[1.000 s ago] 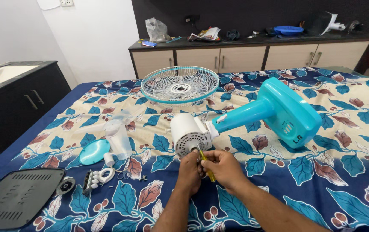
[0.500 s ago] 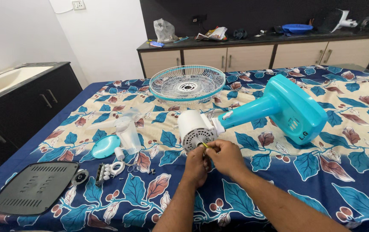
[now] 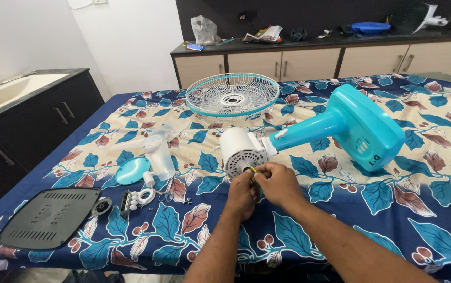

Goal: The person assembles a small electric fan by attaching the motor housing to the fan body and securing it with screws. They use a screwdriver to tighten the screws and align the components on a table.

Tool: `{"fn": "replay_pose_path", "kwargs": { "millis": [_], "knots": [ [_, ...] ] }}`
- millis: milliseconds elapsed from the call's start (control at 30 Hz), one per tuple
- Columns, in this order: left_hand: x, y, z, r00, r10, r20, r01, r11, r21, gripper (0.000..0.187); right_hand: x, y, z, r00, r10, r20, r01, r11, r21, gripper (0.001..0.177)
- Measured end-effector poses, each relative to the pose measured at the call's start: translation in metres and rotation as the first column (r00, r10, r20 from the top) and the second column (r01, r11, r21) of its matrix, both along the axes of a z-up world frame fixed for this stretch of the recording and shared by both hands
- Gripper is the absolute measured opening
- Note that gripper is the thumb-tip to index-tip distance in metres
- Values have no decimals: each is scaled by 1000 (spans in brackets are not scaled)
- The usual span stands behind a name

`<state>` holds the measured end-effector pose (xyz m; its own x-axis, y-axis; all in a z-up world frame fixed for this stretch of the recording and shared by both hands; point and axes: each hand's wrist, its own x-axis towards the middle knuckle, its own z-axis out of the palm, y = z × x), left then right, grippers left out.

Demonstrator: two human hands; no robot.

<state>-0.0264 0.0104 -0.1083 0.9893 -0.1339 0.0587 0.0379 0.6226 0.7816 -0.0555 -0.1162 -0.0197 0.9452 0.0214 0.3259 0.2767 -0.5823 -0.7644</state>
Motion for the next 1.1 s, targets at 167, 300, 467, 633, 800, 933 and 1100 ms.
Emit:
{"fn": "replay_pose_path", "kwargs": {
  "millis": [167,300,467,633,800,933,1100],
  "knots": [
    [-2,2,1,999,-37,-28,37,999,-9,34,-6,2,12,985,28,172,36,934,-355,28],
    [0,2,0,998,-67,-5,67,997,-35,34,11,2,6,997,19,-77,-33,982,-185,26],
    [1,3,-1,999,-43,-26,44,998,39,35,38,-3,-14,719,517,-464,68,612,788,22],
    [1,2,0,1000,-10,-16,11,999,41,34,38,-2,-19,775,460,-434,9,678,735,7],
    [0,1,-1,999,-37,11,36,999,35,31,30,-5,-19,868,305,-392,-34,823,566,16],
    [-2,1,2,999,-32,-8,32,999,26,31,45,-9,-18,731,436,-525,78,711,699,17],
    [-3,1,3,999,-36,-2,36,999,23,32,55,-20,-26,591,623,-513,140,546,826,22]
  ]
}}
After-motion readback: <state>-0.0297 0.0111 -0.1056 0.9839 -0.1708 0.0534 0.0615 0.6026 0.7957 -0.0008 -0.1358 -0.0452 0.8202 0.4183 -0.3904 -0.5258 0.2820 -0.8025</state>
